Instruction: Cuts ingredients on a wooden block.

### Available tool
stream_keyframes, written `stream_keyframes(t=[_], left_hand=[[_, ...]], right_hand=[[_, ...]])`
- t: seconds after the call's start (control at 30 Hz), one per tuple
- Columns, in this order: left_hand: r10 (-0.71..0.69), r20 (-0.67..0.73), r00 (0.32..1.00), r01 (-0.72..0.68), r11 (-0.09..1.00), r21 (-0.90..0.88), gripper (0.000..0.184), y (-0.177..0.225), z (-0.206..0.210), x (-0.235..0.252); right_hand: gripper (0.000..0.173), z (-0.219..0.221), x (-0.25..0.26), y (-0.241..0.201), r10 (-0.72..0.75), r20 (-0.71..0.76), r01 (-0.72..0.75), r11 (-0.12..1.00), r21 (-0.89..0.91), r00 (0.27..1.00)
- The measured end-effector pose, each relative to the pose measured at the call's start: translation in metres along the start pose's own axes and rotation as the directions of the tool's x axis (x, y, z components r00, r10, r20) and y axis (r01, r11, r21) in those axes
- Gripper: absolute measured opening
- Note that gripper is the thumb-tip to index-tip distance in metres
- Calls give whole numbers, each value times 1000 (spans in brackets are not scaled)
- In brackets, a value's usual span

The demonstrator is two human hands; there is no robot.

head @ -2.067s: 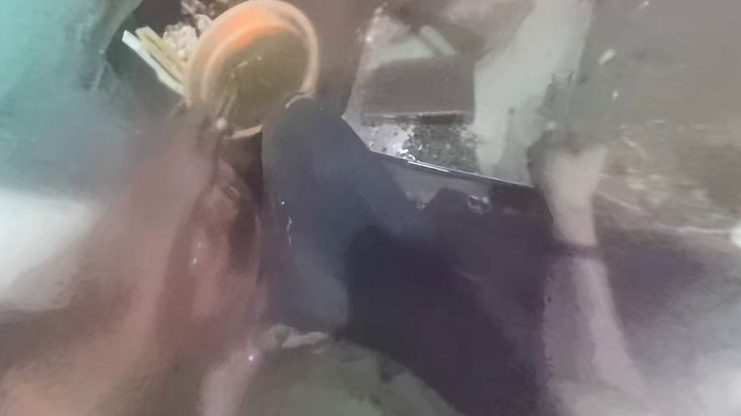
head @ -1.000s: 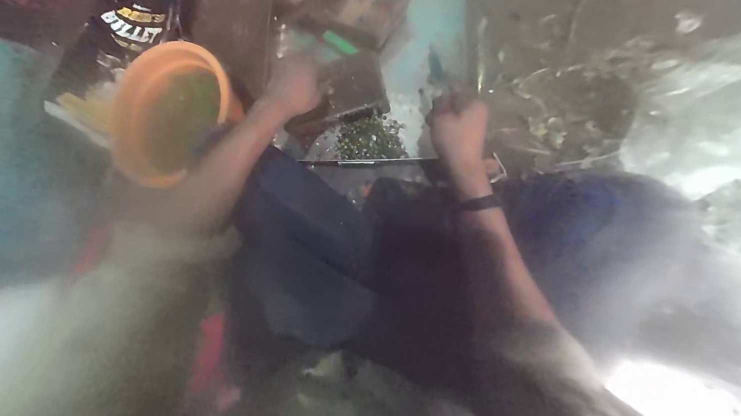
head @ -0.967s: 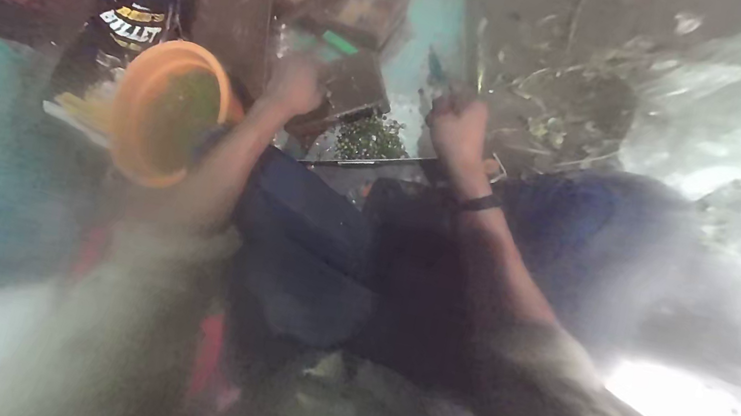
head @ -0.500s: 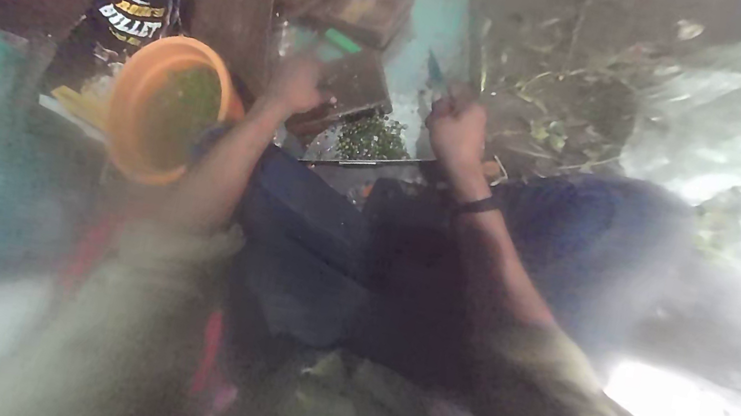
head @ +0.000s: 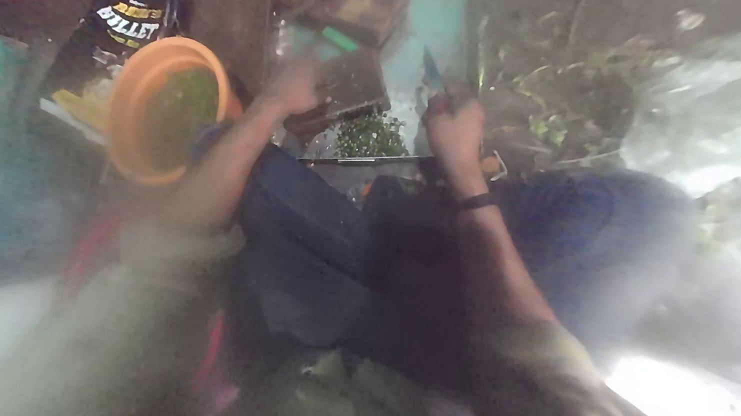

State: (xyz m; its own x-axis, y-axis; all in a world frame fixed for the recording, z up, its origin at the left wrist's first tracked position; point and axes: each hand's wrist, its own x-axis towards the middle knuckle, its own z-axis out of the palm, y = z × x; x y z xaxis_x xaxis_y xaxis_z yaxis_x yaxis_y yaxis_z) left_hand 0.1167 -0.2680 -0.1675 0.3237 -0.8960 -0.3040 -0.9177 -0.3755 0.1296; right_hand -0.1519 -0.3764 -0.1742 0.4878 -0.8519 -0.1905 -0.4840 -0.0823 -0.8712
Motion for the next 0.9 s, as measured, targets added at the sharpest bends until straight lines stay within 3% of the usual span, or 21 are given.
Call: stream_keyframes(t=[0.23,0.53,0.63,0.9], left_hand=[[-56,9,998,55,998,33,28,18,-5,-3],[-136,-110,985,111,971,-213,28,-3,-17,-5],[-112,-76,991,101,986,-130,35,1,-12,-4],[-27,-15,1000,29,986,162,27,24,-5,-2]], right_hand=[[33,1,0,-1,-21,12,21,1000,-15,1000],[34,1,1,-1,-31,12,32,999,-21,999],[35,1,1,-2,-23,23,24,1000,-15,999],[35,7,-4,-4,17,64,-17,1000,-4,998]])
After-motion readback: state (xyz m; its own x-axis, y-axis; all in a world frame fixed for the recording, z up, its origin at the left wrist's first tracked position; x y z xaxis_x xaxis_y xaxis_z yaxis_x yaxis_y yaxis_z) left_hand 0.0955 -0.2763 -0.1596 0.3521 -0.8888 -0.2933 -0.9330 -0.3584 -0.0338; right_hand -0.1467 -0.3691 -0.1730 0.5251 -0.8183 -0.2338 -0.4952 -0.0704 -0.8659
